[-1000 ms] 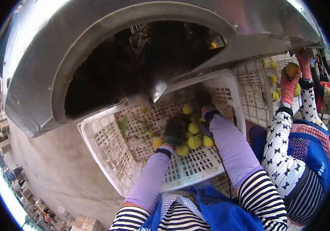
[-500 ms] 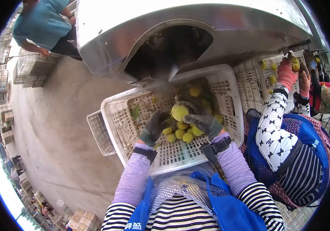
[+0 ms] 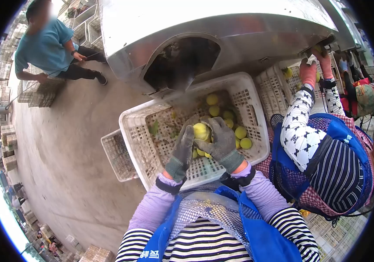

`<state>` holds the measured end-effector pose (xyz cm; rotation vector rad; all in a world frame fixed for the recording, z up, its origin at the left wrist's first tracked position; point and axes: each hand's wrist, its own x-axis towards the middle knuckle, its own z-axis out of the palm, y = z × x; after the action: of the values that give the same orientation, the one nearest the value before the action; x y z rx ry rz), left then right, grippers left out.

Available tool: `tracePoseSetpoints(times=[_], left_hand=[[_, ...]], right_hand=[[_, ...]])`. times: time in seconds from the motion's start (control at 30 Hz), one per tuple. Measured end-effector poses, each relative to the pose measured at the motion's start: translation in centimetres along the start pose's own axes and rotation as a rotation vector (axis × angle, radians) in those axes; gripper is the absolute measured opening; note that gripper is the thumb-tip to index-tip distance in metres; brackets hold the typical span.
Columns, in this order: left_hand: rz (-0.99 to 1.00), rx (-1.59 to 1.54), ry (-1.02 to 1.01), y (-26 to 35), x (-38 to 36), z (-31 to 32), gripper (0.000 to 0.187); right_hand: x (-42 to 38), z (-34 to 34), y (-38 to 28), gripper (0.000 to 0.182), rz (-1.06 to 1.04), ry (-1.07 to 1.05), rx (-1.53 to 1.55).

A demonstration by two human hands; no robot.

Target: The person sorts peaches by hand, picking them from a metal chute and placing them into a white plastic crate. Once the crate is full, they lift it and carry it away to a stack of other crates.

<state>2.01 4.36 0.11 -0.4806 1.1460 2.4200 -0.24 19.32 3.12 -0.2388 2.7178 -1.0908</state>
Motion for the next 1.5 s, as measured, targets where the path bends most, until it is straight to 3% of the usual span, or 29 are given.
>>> tracePoseSetpoints(times=[0.07, 0.17, 0.23, 0.4, 0.47, 0.5, 0.63, 0.73, 0.83, 0.9, 1.0, 1.03, 1.1, 1.17, 1.23, 1.3, 1.37, 1.4, 1.43, 1.5], left_hand=[[0.065, 0.363, 0.035, 2.2, 0.2, 0.3, 0.049], [-0.060, -0.006, 0.031, 3.6, 0.8, 1.6, 0.049], [-0.069, -0.206, 0.009, 4.7, 1.1, 2.9, 0.047], [0.075, -0.267, 0.022, 6.7, 2.1, 3.4, 0.048], [0.132, -0.314, 0.000, 7.3, 2.2, 2.5, 0.049], [0.121, -0.305, 0.148, 6.1, 2.5, 1.3, 0.046], [0.045, -0.226, 0.189, 2.8, 0.9, -2.3, 0.044], [0.012, -0.266, 0.194, 0.6, 0.3, -4.1, 0.043], [0.031, -0.262, 0.216, 0.1, 0.4, -4.8, 0.042], [0.056, -0.243, 0.248, -0.1, 0.3, -4.8, 0.041], [0.137, 0.083, 0.370, -6.1, 3.4, -8.5, 0.046], [0.028, 0.404, 0.359, -7.2, 5.0, -9.2, 0.052], [-0.192, 1.039, 0.311, -9.8, 7.9, -10.5, 0.065], [-0.283, 1.245, 0.290, -15.1, 10.0, -11.5, 0.072], [-0.324, 1.394, 0.308, -19.0, 10.7, -10.6, 0.077], [-0.301, 1.482, 0.388, -21.5, 10.7, -9.0, 0.079], [-0.122, 1.639, 0.318, -23.0, 12.3, -8.9, 0.080], [-0.041, 1.715, 0.284, -23.9, 12.7, -9.2, 0.080], [0.200, 1.842, 0.286, -26.5, 13.2, -10.6, 0.080], [0.082, 1.745, 0.080, -22.7, 13.7, -9.2, 0.076]], right_hand=[[1.5, -1.5, -0.1, 0.073, -0.143, 0.061, -0.102], [3.4, -2.9, -1.8, 0.070, -0.116, 0.200, 0.083], [3.3, -2.8, -2.2, 0.069, -0.101, 0.209, -0.061], [6.8, -2.8, -4.0, 0.065, -0.098, 0.225, -0.226], [9.9, -2.4, -4.2, 0.055, -0.080, 0.197, -0.263], [11.5, -2.3, -4.5, 0.053, -0.061, 0.158, -0.293], [15.1, 0.3, -3.5, 0.041, -0.027, 0.073, -0.431], [16.7, 1.8, -3.6, 0.036, -0.219, 0.269, -0.375], [18.7, 3.1, -3.9, 0.027, -0.308, 0.468, -0.514], [18.0, 1.2, -5.4, 0.024, -0.306, 0.435, -0.311], [14.5, 0.6, -1.5, 0.026, -0.230, 0.345, -0.066], [13.2, 0.7, 1.1, 0.028, -0.208, 0.315, 0.006], [10.8, 2.4, 8.4, 0.030, 0.063, 0.181, -0.079], [9.0, 5.0, 16.6, 0.031, 0.369, 0.069, -0.255], [7.6, 7.6, 21.3, 0.040, 0.445, -0.001, -0.227], [7.4, 10.9, 25.2, 0.053, 0.312, 0.000, -0.347], [8.0, 13.9, 27.4, 0.070, 0.003, 0.061, -0.623], [8.4, 14.6, 26.8, 0.074, 0.076, 0.006, -0.603], [8.7, 14.9, 25.1, 0.077, 0.154, -0.049, -0.580], [8.6, 15.6, 25.1, 0.081, 0.248, -0.077, -0.484]])
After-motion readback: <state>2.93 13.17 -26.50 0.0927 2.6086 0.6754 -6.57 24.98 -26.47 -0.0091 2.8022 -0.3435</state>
